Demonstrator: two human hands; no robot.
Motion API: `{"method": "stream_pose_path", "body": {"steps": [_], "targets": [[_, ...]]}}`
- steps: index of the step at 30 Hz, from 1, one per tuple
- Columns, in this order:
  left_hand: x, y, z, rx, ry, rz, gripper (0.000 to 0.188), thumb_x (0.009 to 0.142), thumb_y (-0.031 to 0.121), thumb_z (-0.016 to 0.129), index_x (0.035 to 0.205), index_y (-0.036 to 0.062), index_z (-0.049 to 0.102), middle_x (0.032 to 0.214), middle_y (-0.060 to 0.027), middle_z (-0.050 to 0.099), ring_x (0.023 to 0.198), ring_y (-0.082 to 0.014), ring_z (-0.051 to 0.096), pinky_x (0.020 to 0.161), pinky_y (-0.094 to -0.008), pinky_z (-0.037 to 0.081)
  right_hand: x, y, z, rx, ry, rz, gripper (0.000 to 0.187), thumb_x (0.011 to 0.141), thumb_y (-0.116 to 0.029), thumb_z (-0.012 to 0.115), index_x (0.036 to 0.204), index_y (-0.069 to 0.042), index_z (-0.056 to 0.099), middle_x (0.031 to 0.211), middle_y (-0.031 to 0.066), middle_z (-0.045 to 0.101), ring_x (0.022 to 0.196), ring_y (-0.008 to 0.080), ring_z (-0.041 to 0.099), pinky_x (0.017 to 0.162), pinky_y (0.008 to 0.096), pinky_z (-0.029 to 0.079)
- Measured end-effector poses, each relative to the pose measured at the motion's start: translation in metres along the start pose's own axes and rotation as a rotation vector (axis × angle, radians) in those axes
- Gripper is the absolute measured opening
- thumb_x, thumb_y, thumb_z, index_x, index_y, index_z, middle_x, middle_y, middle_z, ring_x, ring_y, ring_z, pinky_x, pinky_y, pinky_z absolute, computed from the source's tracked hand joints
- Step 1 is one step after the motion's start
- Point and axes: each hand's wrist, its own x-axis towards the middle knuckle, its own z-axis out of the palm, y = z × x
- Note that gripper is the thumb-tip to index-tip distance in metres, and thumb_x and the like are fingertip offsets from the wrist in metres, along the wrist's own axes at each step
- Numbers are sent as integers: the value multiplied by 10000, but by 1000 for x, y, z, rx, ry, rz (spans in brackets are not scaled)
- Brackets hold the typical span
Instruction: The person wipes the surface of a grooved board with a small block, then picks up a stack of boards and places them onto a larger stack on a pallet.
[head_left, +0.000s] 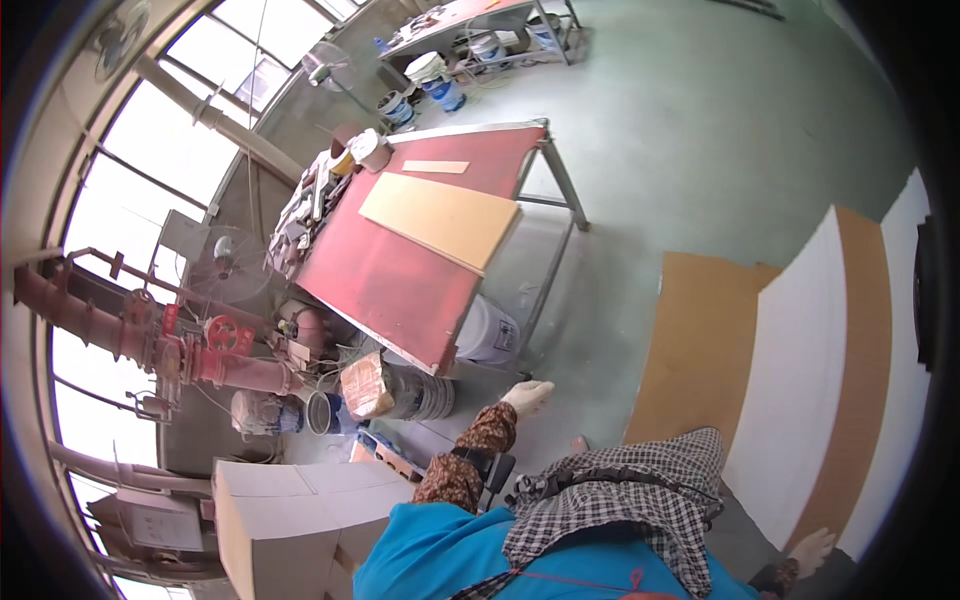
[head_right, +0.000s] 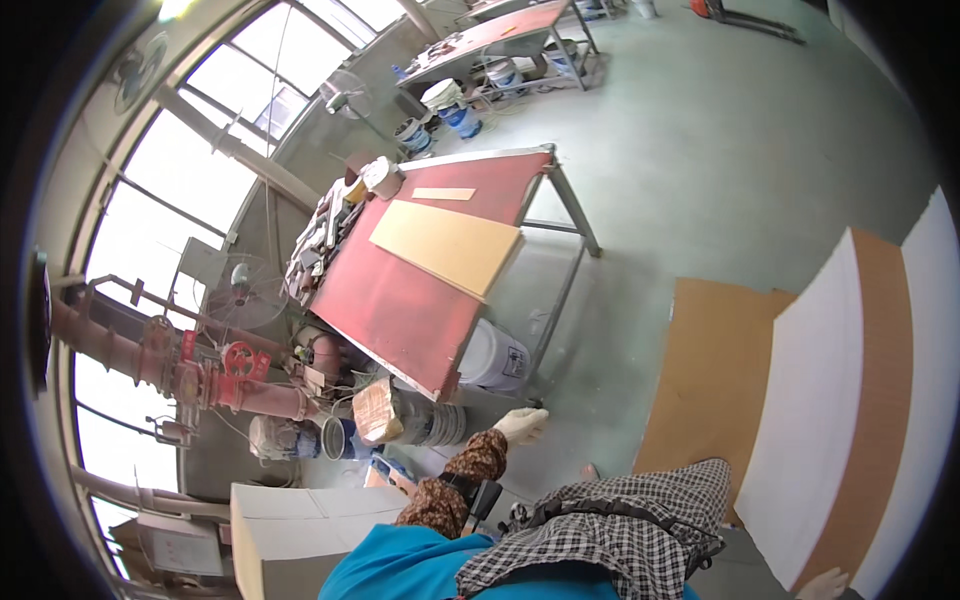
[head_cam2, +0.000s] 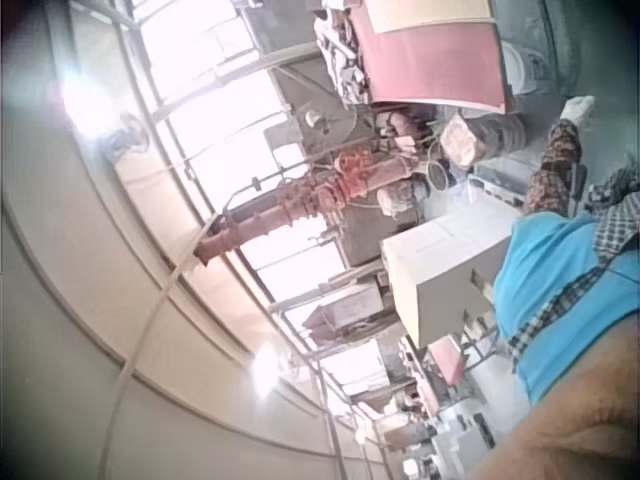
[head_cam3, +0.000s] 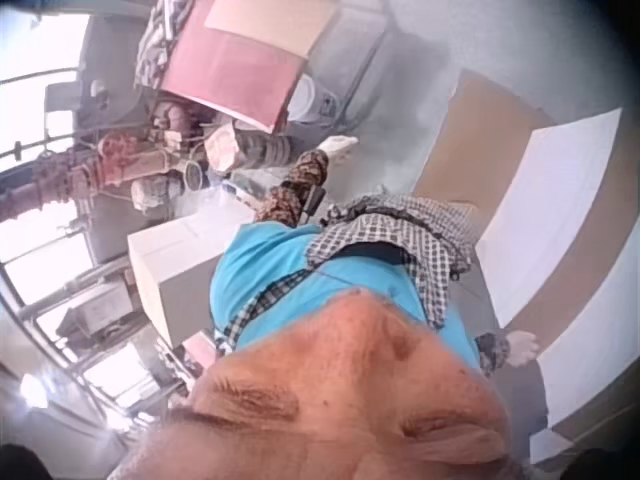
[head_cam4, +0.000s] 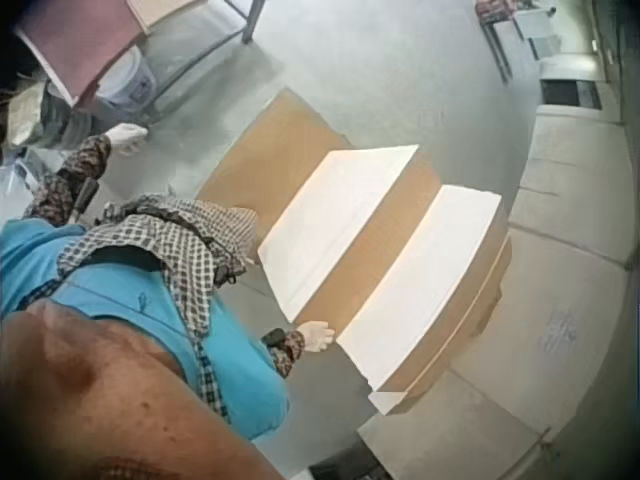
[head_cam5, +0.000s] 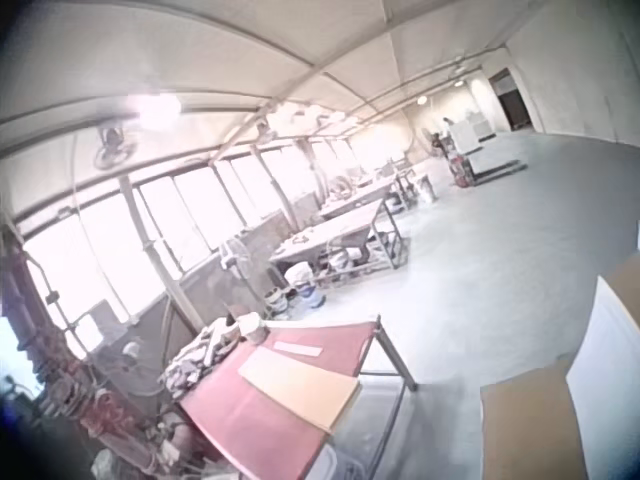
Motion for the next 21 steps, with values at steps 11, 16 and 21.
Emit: {"method": "stream_pose_path", "body": {"steps": [11,16,21], "targets": [[-56,-151,-180,-550,175,-59,215,1023,333,578,934,142,617,784,64,545,643,-61,509,542,-203,377,-56,-316,18,161,-348,-470,530,1060,-417,375,1264,3,625,1321,272,614,1246,431,572,1032,534,456],[-65,-135,-197,-663,235,38,224,1023,271,559,826,173,519,728,86,453,599,-47,425,516,-210,322,-206,-537,-64,450,-370,-1059,576,968,-449,496,1278,21,620,1329,269,614,1276,419,557,1094,463,419],[-61,-183,-225,-573,381,54,326,1008,338,602,1173,59,635,908,-18,663,744,-118,610,621,-260,491,-345,-710,-119,655,-480,-1368,568,978,-436,551,1243,62,615,1162,258,683,1117,371,645,966,437,486]]}}
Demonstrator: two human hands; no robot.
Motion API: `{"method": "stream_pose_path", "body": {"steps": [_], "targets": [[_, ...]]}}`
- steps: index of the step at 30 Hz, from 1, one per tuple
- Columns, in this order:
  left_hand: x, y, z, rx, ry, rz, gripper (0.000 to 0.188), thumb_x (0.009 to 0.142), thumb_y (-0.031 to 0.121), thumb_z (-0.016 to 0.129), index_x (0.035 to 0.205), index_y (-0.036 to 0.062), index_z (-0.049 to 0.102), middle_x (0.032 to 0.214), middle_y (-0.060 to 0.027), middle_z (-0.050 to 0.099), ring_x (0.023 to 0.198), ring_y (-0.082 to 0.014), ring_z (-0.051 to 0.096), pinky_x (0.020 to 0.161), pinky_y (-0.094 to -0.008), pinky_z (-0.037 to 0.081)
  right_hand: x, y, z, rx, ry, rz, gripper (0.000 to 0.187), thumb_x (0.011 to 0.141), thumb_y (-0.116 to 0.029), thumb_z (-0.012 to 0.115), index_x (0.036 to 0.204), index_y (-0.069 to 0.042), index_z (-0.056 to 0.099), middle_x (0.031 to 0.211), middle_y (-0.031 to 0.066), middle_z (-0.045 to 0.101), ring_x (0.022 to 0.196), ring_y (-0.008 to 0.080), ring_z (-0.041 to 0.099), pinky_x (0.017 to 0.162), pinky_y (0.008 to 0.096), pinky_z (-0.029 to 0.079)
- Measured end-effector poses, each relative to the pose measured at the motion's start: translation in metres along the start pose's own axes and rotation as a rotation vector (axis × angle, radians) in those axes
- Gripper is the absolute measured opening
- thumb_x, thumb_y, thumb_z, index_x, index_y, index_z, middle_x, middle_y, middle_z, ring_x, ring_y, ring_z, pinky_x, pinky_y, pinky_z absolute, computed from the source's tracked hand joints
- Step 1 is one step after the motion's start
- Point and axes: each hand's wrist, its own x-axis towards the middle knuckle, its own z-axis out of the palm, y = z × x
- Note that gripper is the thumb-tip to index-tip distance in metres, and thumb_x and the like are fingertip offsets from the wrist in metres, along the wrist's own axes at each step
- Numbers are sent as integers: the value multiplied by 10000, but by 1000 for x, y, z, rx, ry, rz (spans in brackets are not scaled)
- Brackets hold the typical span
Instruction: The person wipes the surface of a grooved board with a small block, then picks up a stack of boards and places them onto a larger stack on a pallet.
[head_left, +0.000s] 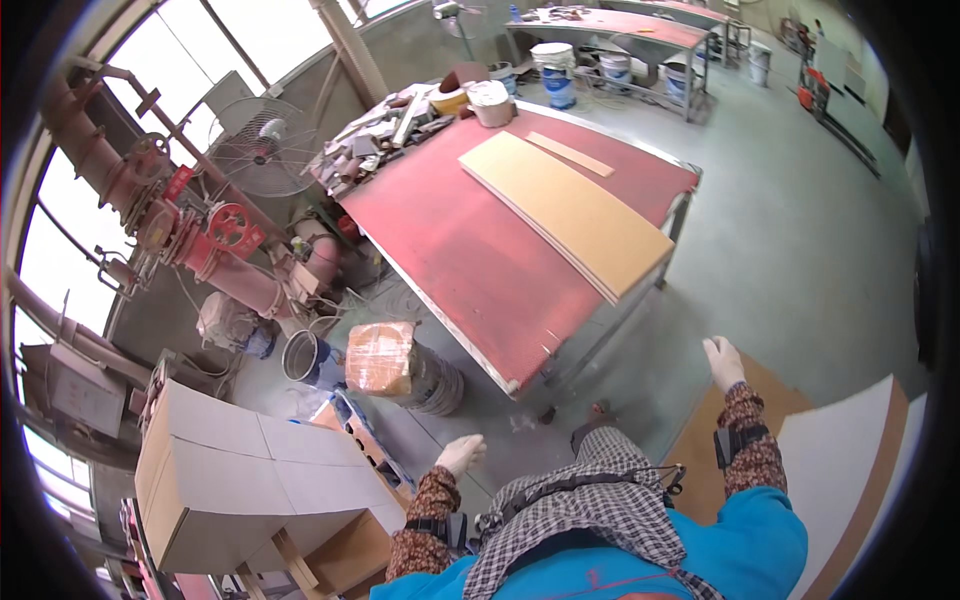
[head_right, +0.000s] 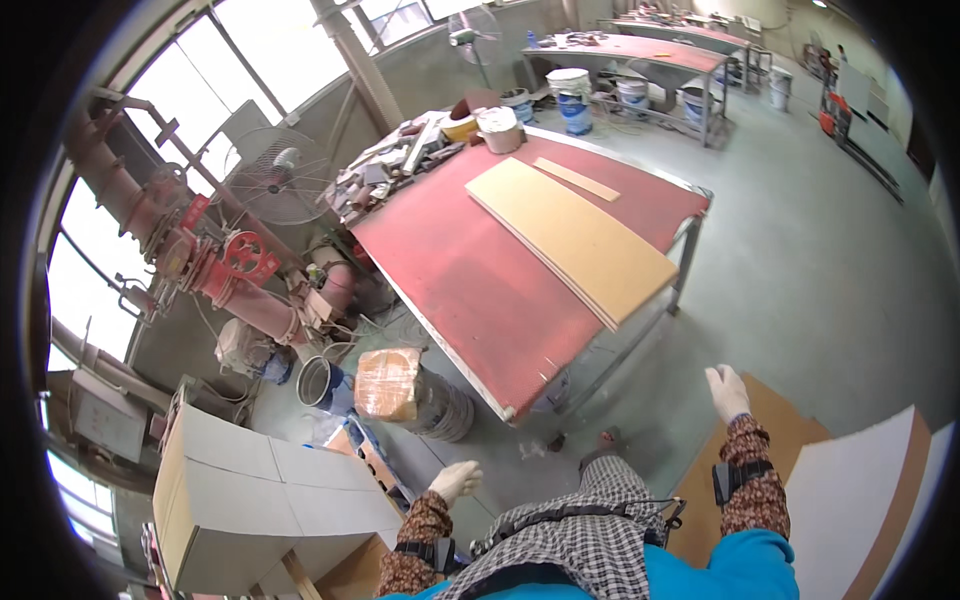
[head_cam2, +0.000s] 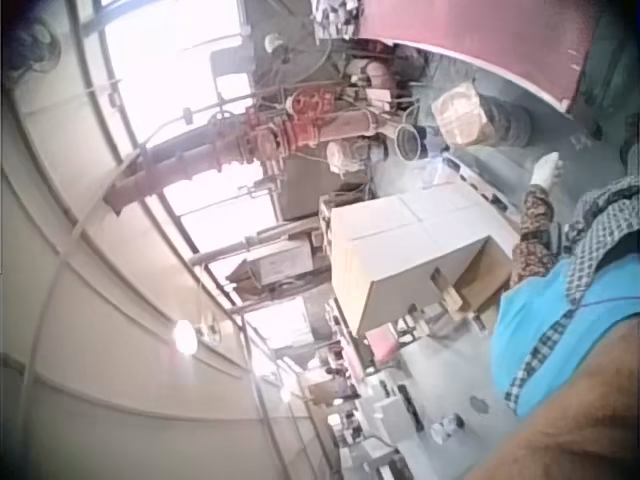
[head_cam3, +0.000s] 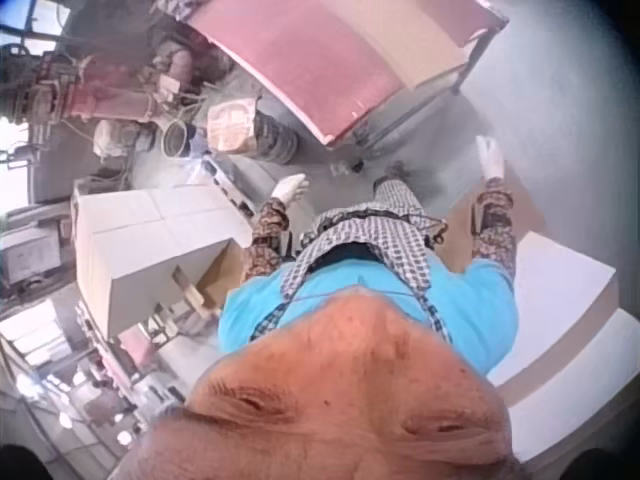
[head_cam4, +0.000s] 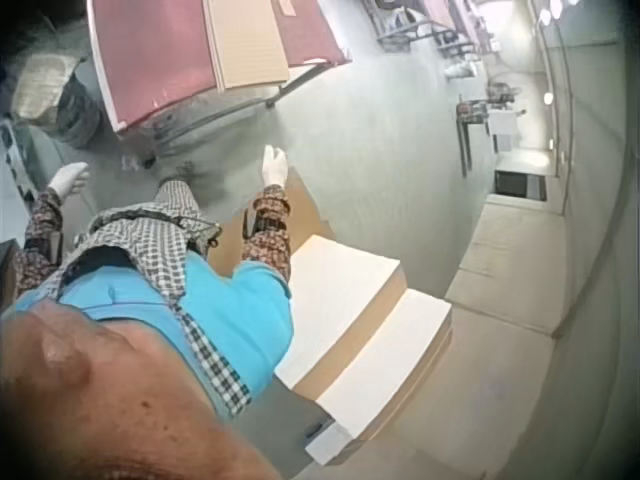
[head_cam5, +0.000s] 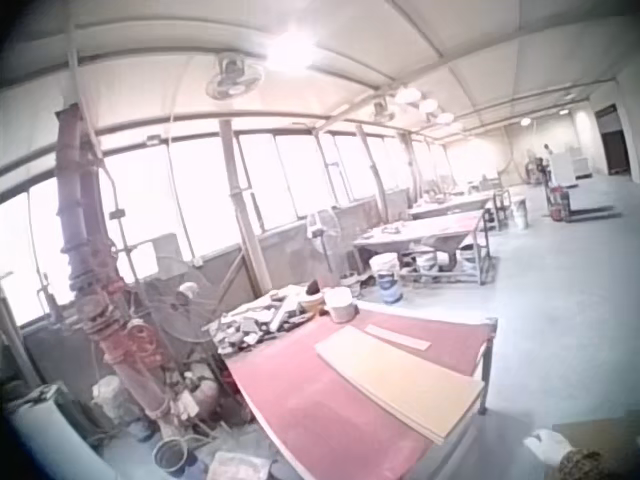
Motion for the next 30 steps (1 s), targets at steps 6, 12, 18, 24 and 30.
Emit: {"method": "stream_pose_path", "body": {"steps": [6,12,18,24,30], "targets": [[-20,-4,-36,5,219,-133,510,1010,379,593,1370,19,564,1240,-155,686,1088,-293,685,940,-419,551,148,-75,75,524,-130,104,727,965,-509,591,1344,109,551,1360,279,603,1306,338,557,1097,408,408],[-19,73,-21,23,247,-205,581,995,444,585,1398,28,542,1266,-114,656,1090,-222,646,952,-369,525,223,-107,110,1152,-255,303,626,964,-531,629,1250,23,678,1201,93,707,1107,198,647,968,345,478],[12,135,-23,109,166,-133,583,984,479,600,1377,49,570,1174,-41,646,952,-129,594,873,-313,511,222,-96,83,1068,-369,75,558,930,-393,722,1260,52,651,1194,92,708,1075,217,658,959,380,494],[67,170,-28,295,5,29,585,1000,485,566,1370,32,595,1178,-60,675,1016,-169,648,866,-322,525,163,-123,66,865,-365,127,467,910,-292,745,1218,50,665,1127,118,716,999,205,675,914,355,518],[131,227,-26,708,-187,530,510,1017,416,521,1291,-1,627,1158,-163,706,1114,-281,661,1001,-364,486,40,-199,79,827,-244,44,399,862,-218,782,1106,82,685,944,82,735,835,144,683,751,315,554]]}}
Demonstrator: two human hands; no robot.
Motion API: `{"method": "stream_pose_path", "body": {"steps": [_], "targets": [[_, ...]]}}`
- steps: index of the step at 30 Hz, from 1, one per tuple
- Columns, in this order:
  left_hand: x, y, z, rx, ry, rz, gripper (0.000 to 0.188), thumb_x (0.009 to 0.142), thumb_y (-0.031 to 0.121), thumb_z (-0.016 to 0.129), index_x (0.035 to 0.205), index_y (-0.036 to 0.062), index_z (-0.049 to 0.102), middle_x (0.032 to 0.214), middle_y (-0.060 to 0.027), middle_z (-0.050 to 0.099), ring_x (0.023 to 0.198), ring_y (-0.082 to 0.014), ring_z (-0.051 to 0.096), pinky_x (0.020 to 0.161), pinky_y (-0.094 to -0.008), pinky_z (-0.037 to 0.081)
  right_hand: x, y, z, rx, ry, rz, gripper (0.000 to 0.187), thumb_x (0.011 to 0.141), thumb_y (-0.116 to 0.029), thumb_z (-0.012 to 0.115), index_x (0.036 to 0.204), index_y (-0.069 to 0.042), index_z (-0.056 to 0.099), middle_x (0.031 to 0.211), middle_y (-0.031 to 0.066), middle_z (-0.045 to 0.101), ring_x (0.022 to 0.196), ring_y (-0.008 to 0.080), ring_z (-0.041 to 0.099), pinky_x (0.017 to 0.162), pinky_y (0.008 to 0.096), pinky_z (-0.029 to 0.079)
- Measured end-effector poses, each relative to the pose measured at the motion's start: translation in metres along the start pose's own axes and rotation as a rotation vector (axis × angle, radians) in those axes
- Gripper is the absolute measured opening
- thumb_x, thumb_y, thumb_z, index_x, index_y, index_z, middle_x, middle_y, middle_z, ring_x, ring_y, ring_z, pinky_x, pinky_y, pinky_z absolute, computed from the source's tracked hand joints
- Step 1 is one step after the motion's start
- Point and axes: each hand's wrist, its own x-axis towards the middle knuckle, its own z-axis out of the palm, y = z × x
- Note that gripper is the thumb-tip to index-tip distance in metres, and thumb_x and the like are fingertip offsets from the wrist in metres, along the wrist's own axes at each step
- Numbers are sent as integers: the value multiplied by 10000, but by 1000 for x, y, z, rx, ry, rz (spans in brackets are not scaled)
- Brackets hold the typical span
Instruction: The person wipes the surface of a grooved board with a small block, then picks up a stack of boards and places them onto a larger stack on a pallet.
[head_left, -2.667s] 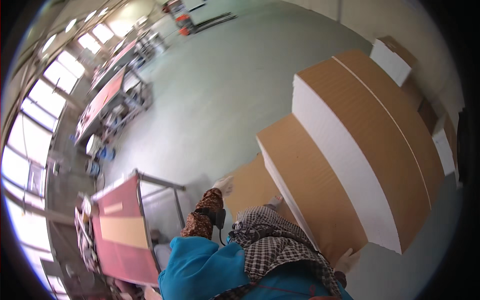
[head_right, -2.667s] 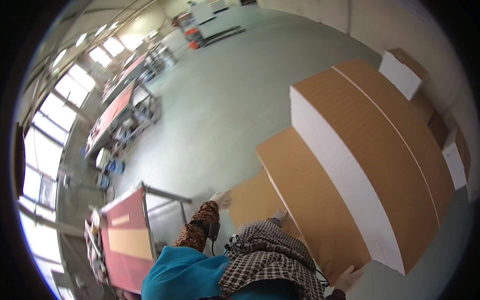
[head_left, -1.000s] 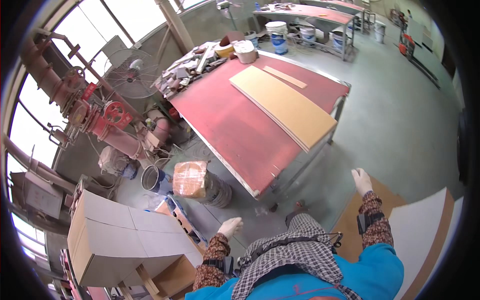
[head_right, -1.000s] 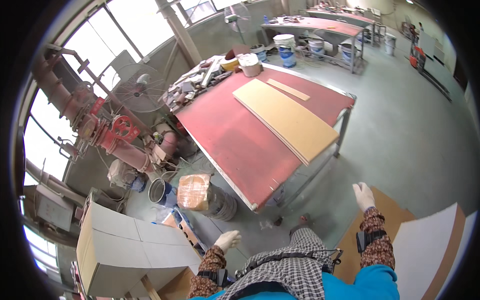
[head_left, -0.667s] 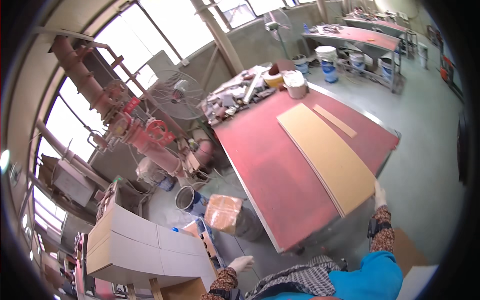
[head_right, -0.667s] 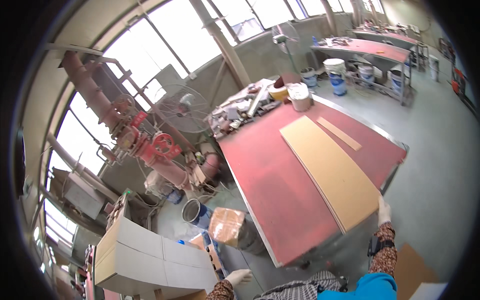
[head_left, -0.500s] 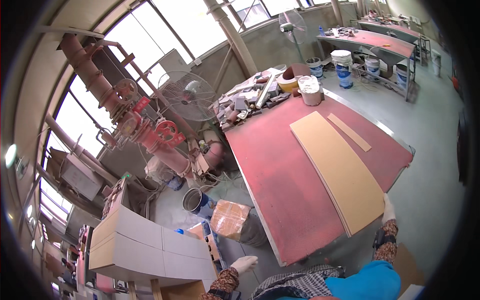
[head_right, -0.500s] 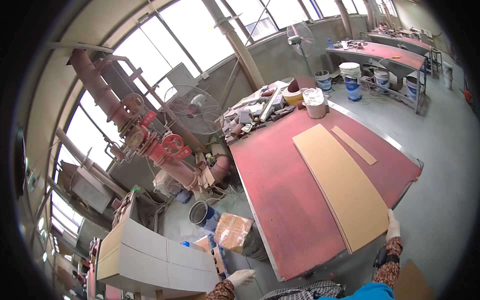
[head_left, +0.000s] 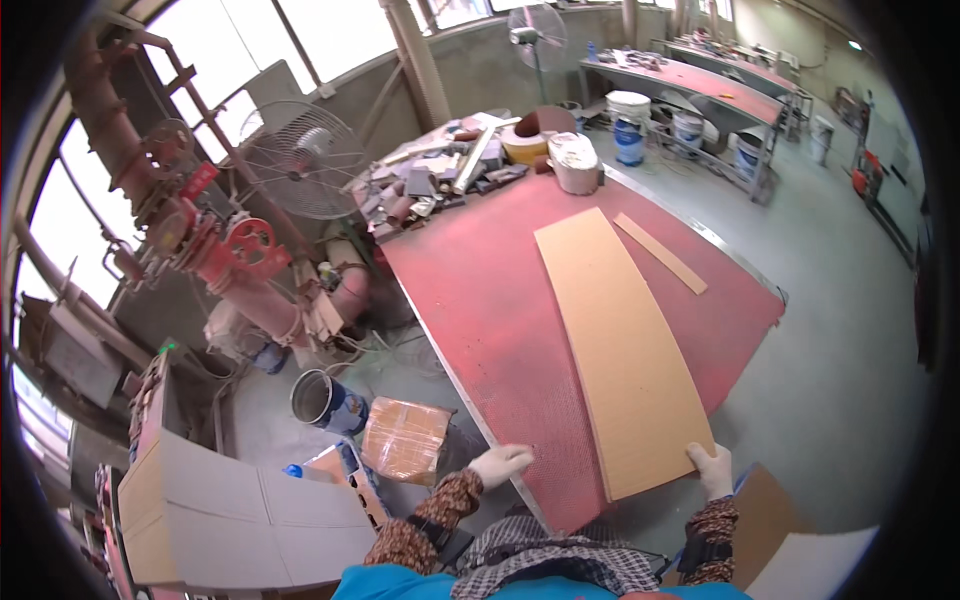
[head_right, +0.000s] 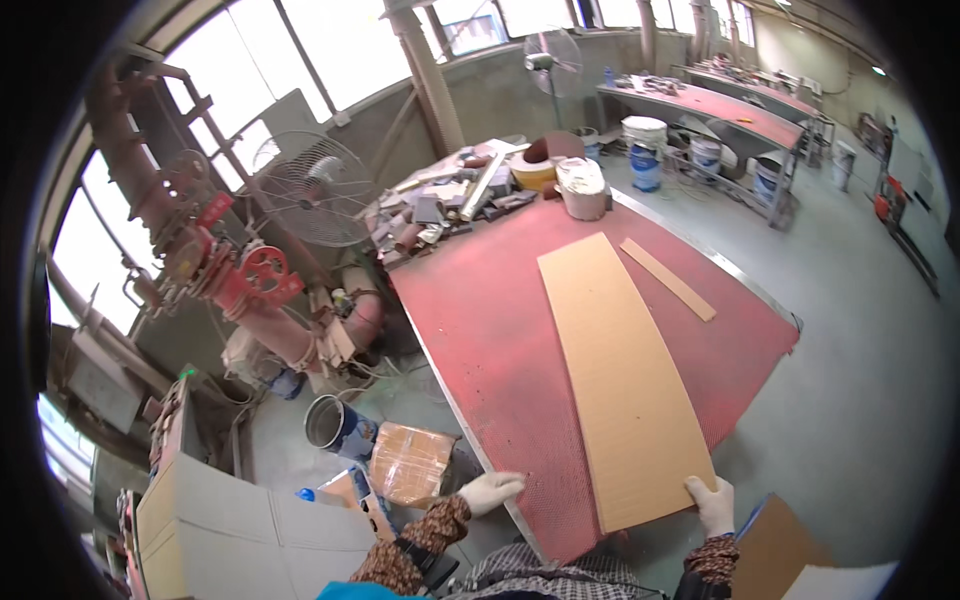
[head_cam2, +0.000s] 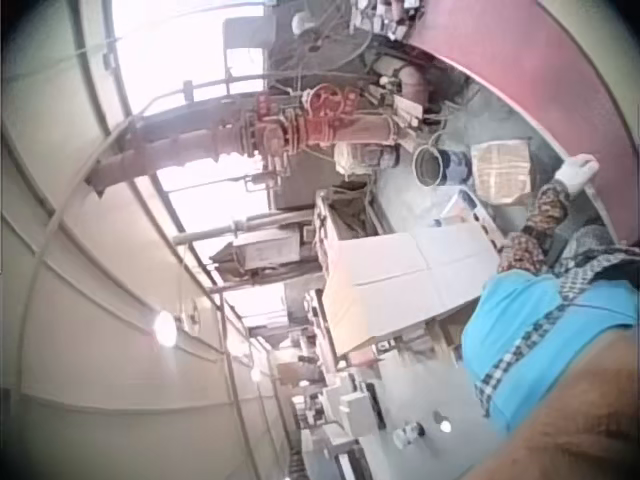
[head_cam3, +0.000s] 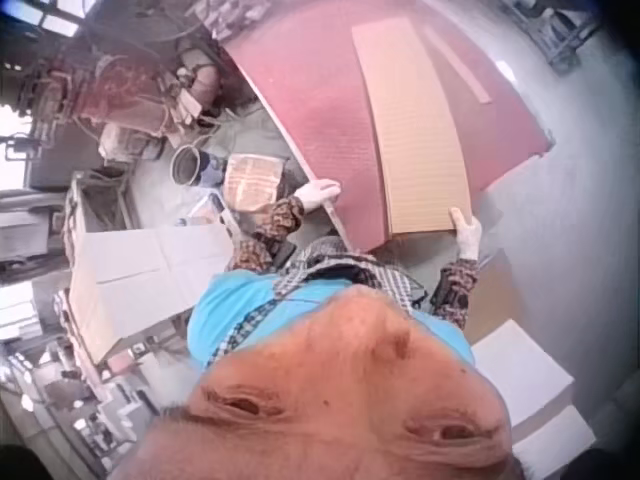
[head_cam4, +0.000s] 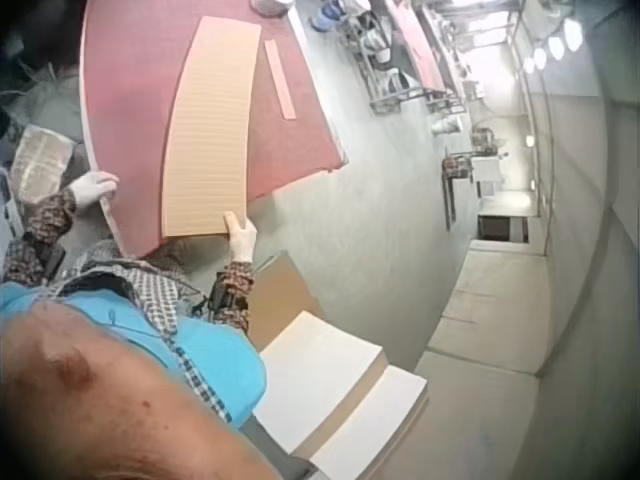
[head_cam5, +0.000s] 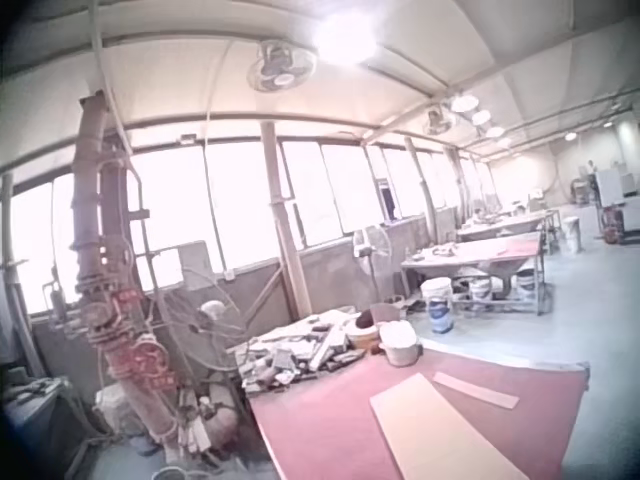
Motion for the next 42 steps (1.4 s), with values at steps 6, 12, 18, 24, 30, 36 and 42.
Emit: {"method": "stream_pose_path", "body": {"steps": [6,12,18,24,30,36,42], "targets": [[45,69,-52,-54,-195,70,567,992,449,551,1360,20,596,1336,-187,645,1261,-301,608,1084,-381,454,-87,-53,96,-524,226,-41,477,736,-262,846,1010,66,635,916,179,742,814,248,733,751,367,568],[70,66,-71,-58,-174,202,561,1010,396,574,1402,-4,558,1380,-181,622,1304,-254,574,1110,-355,430,-146,-85,187,-821,400,-257,513,701,-339,866,1036,-25,638,907,160,691,839,363,693,765,458,548],[73,82,-97,-57,-35,233,574,1003,402,573,1405,-8,557,1396,-182,610,1313,-263,567,1122,-368,423,-189,-67,190,-1038,356,-399,578,671,-319,885,1105,-52,611,972,150,642,861,362,660,750,455,532],[104,71,-150,-192,113,304,538,1003,449,582,1321,18,632,1130,-79,699,993,-167,663,869,-292,543,-214,-73,172,-976,422,-385,569,674,-233,893,1129,-60,599,986,160,629,884,385,652,773,459,526],[145,97,-227,-490,87,190,479,1021,425,587,1329,59,614,1204,-78,688,1089,-218,660,936,-398,539,-196,-84,177,-871,451,-304,609,685,-114,890,1222,-44,611,1070,154,635,998,350,654,880,421,521],[175,85,-246,-474,84,182,472,1024,395,593,1314,22,606,1220,-130,691,1086,-244,679,935,-391,563,-256,-24,173,-713,601,0,718,742,-44,869,1356,51,508,1254,176,616,1178,263,609,1035,369,470],[218,67,-255,-371,6,252,506,1002,412,621,1317,16,594,1225,-149,685,1083,-266,678,929,-404,562,-346,47,190,-493,826,153,863,753,12,840,1483,36,381,1419,188,509,1304,274,526,1120,387,408]]}}
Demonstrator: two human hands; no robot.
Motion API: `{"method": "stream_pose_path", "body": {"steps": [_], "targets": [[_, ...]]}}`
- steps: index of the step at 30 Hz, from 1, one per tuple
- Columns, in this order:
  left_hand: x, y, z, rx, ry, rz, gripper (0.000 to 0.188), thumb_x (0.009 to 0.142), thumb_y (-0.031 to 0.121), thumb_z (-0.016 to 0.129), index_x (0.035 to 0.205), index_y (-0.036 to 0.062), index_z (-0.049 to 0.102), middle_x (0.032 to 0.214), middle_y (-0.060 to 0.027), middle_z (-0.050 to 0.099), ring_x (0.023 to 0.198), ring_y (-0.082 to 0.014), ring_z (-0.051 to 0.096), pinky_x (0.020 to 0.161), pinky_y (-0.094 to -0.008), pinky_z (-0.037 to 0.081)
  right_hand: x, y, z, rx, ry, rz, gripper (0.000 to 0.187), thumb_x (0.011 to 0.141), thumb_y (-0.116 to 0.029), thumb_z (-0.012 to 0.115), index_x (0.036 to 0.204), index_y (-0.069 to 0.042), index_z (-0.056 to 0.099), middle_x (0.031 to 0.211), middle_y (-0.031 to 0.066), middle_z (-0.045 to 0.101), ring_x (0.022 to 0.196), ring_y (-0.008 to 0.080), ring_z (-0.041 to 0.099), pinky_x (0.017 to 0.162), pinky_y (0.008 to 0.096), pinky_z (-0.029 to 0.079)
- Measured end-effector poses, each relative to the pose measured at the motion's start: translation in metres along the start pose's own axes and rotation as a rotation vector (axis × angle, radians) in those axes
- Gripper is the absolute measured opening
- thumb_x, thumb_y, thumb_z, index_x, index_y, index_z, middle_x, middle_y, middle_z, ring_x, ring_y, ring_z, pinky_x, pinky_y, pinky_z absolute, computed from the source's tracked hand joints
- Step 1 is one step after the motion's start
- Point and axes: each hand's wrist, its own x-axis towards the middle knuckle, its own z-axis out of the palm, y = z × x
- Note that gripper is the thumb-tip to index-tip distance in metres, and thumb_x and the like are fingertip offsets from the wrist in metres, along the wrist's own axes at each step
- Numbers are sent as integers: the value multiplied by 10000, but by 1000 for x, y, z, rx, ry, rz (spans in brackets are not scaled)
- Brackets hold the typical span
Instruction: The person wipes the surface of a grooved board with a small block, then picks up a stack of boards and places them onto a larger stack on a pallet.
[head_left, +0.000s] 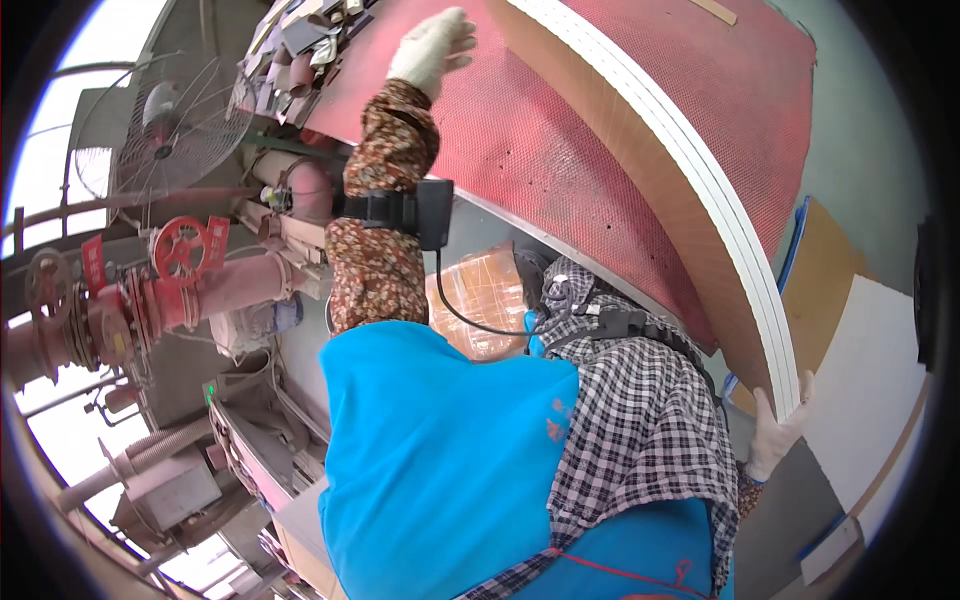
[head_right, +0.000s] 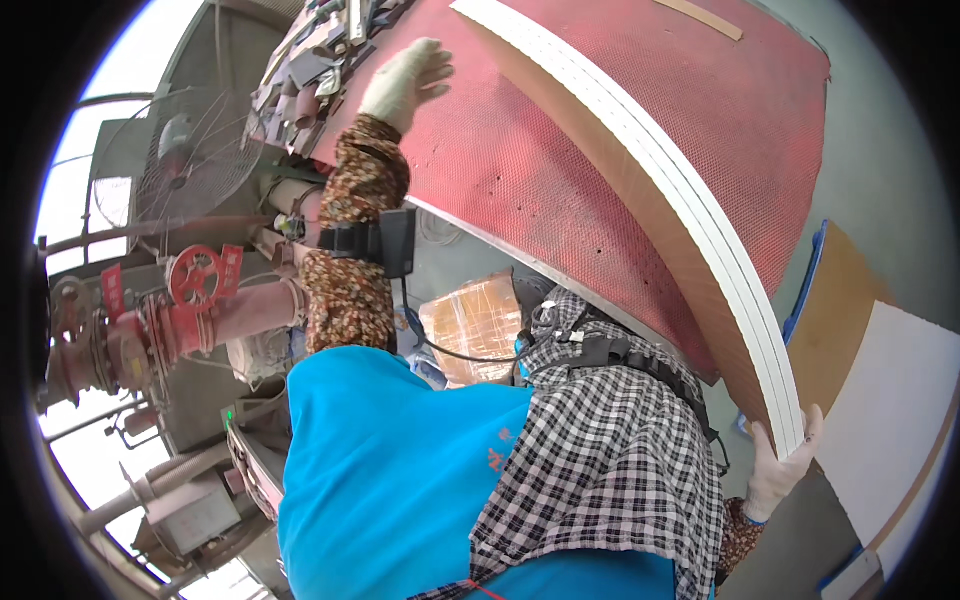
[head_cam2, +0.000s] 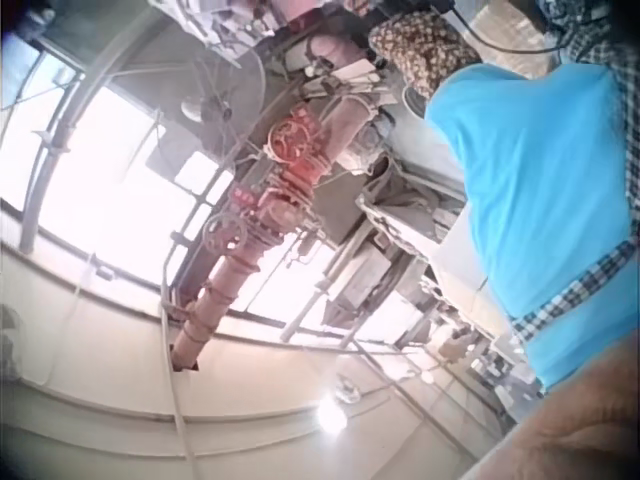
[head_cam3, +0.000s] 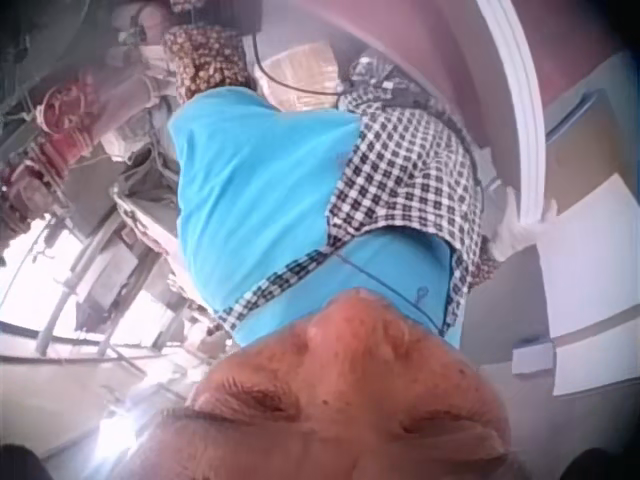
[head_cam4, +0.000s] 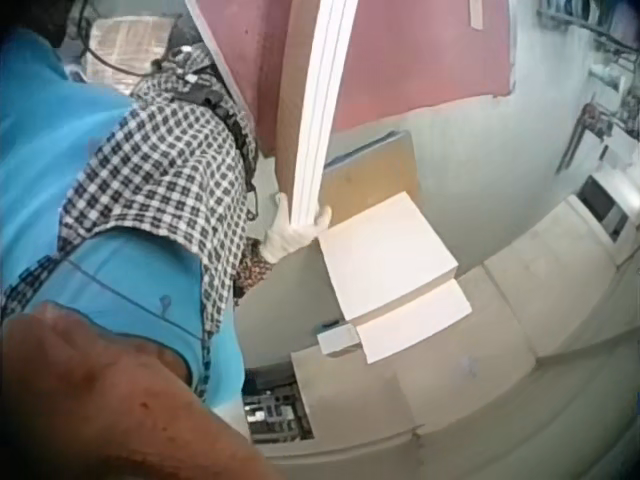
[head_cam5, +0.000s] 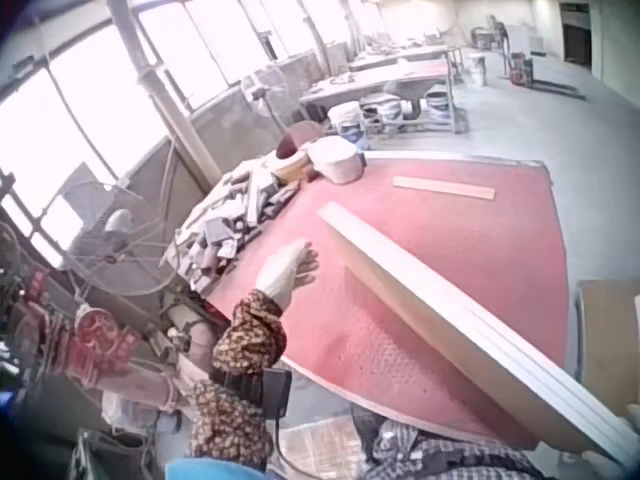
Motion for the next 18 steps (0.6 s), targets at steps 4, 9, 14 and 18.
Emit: {"method": "stream_pose_path", "body": {"steps": [4,9,14,18], "targets": [[20,-9,-17,-41,-41,-1,591,1010,441,596,1395,-1,520,1331,-168,624,1158,-276,635,981,-423,532,-75,21,-34,122,42,168,868,798,-67,823,1511,51,342,1443,180,495,1333,268,500,1138,385,384],[-5,17,30,26,59,83,791,979,547,596,1546,46,368,1559,-204,416,1397,-315,453,1114,-473,410,-167,10,-54,253,85,74,875,907,-413,734,1505,84,334,1441,174,493,1341,262,488,1165,401,341],[15,6,44,-151,114,94,703,1011,560,525,1459,18,507,1440,-199,557,1281,-310,561,1038,-404,469,-215,17,-19,755,340,225,885,1040,-656,316,1496,103,339,1521,236,432,1431,306,402,1225,442,252],[-5,19,41,-231,-175,83,772,1039,596,415,1374,-88,542,1317,-245,632,1203,-353,619,1059,-432,473,-224,17,-22,860,472,286,757,1099,-531,238,1498,105,333,1551,244,407,1453,327,381,1224,452,265]]}}
